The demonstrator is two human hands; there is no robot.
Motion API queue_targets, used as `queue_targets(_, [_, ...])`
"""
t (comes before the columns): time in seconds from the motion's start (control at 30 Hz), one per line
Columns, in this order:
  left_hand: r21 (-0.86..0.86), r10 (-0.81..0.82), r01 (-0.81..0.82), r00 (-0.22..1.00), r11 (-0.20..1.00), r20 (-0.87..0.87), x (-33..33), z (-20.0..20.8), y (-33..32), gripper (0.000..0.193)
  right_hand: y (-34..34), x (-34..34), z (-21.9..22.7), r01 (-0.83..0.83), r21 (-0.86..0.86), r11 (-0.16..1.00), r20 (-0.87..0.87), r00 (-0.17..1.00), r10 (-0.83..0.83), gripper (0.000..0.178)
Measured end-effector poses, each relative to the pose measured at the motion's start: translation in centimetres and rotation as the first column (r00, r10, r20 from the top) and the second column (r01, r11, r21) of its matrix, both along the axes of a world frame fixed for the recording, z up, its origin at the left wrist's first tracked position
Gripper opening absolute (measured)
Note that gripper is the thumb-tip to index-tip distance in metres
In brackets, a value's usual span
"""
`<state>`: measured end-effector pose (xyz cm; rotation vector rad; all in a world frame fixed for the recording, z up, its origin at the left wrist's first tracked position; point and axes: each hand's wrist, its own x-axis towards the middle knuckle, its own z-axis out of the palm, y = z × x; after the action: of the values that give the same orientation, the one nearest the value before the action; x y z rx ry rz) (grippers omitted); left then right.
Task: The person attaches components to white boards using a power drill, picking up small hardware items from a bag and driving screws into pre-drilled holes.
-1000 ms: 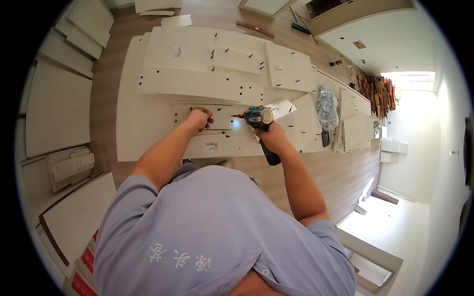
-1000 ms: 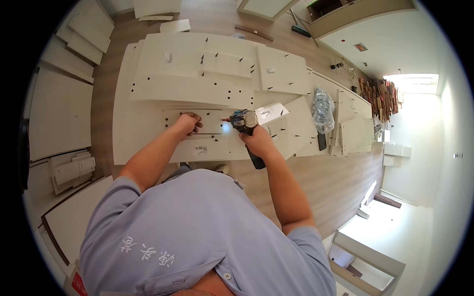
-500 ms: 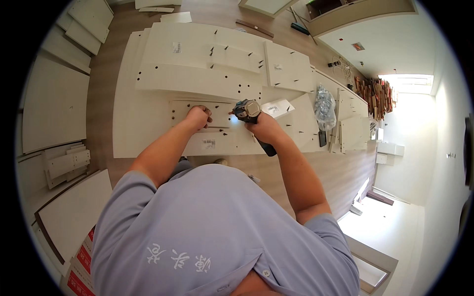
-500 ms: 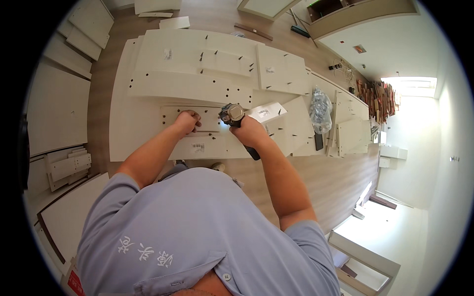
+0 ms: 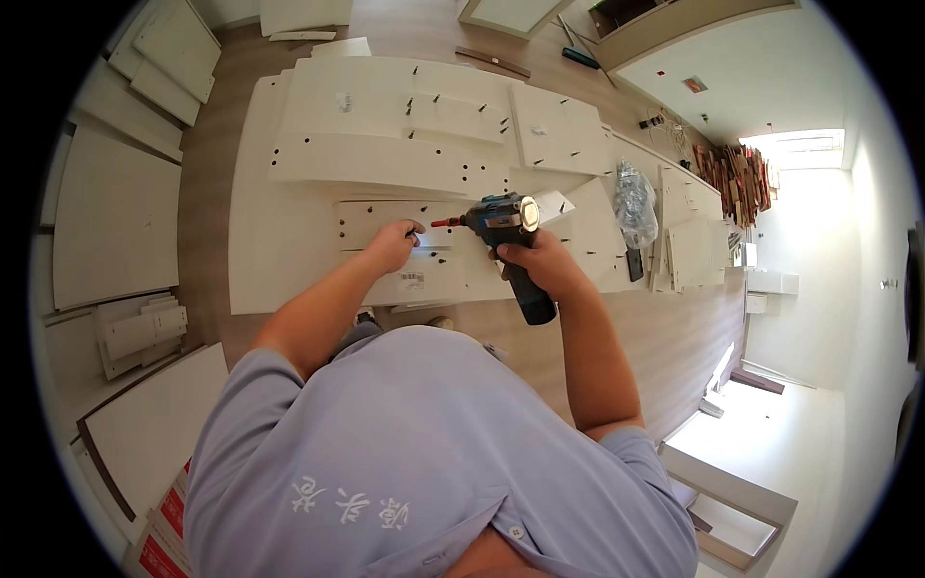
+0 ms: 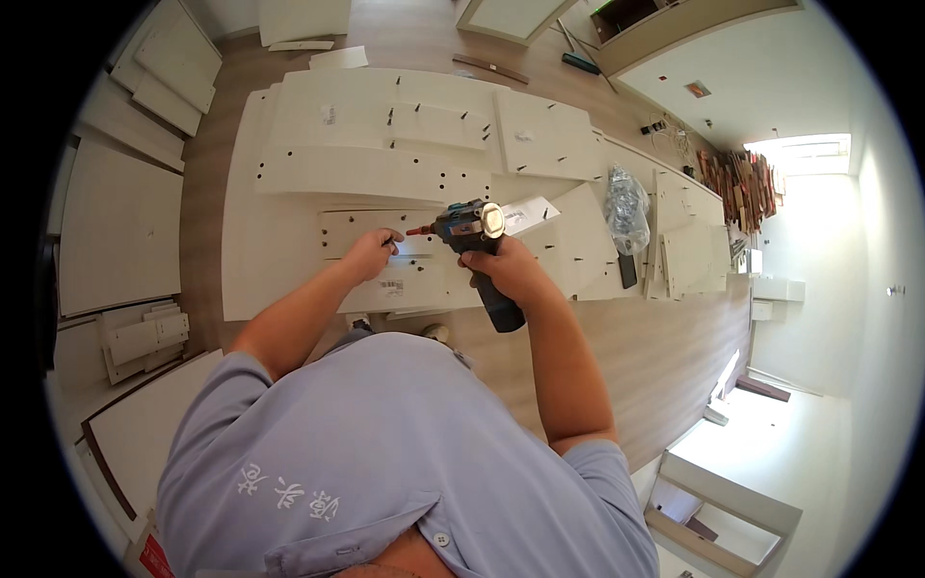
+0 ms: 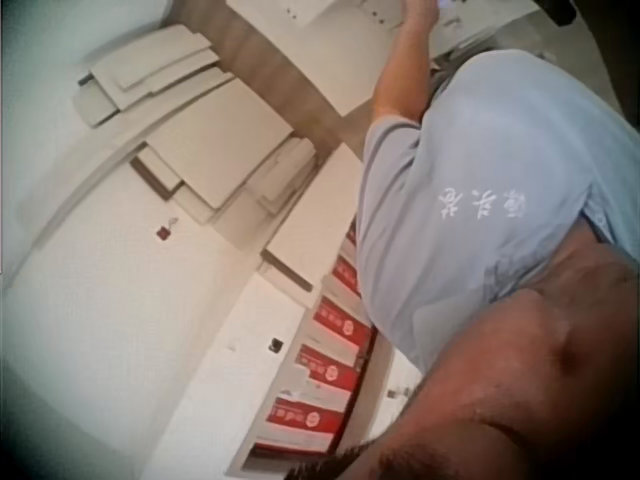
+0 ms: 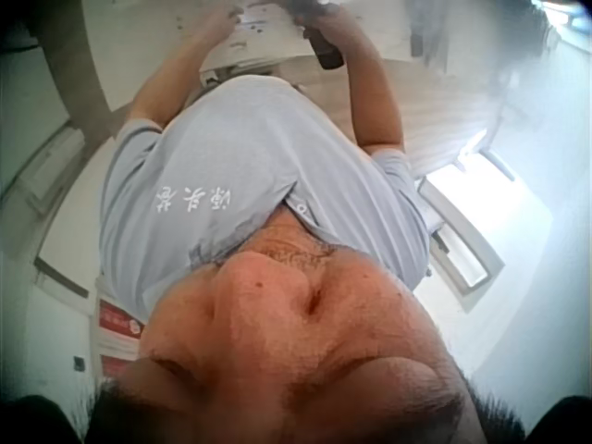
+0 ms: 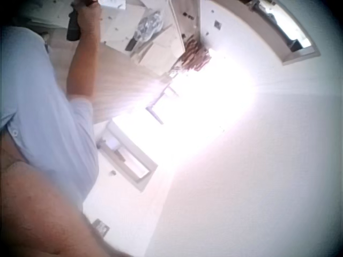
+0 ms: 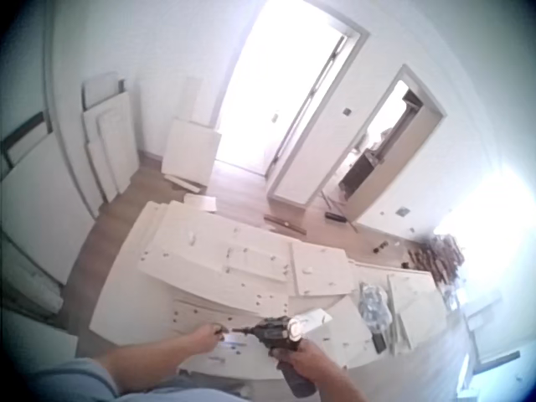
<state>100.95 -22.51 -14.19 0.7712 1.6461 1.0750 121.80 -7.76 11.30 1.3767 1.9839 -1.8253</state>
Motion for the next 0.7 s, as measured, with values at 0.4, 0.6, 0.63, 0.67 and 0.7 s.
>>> queue_targets(0.4, [0.299,-0.034,0.068,0.992,0.952,-0.12,1.4,3.9,0.5,0.032,-1.1,1.9,-2.5,0.072,-0.11,0.991,-0.096,0.992,-0.083,0.03])
queue_targets(0.6, [0.066,-0.019,0.06,0.866,0.996,-0.499,-1.3,1.5,0.8,0.028,-0.2,2.7,-5.0,0.07,0.057,0.996,-0.051,0.996,-0.067,0.027])
queue_targets(0.63, [-0.022,-0.106,0.111,0.849,0.994,-0.517,-2.0,1.5,0.8,0.025,-0.1,2.6,-5.4,0.058,0.073,0.996,-0.034,0.998,-0.056,0.028])
queue_targets(0.67, [-0.11,-0.193,0.159,0.828,0.981,-0.527,-2.6,1.5,0.7,0.023,0.1,2.6,-5.7,0.046,0.088,0.995,-0.017,0.999,-0.044,0.029])
queue_targets(0.7, [-0.198,-0.279,0.203,0.802,0.959,-0.528,-2.9,1.5,0.6,0.022,0.2,2.6,-6.0,-0.007,0.141,0.99,0.043,0.999,0.001,0.03])
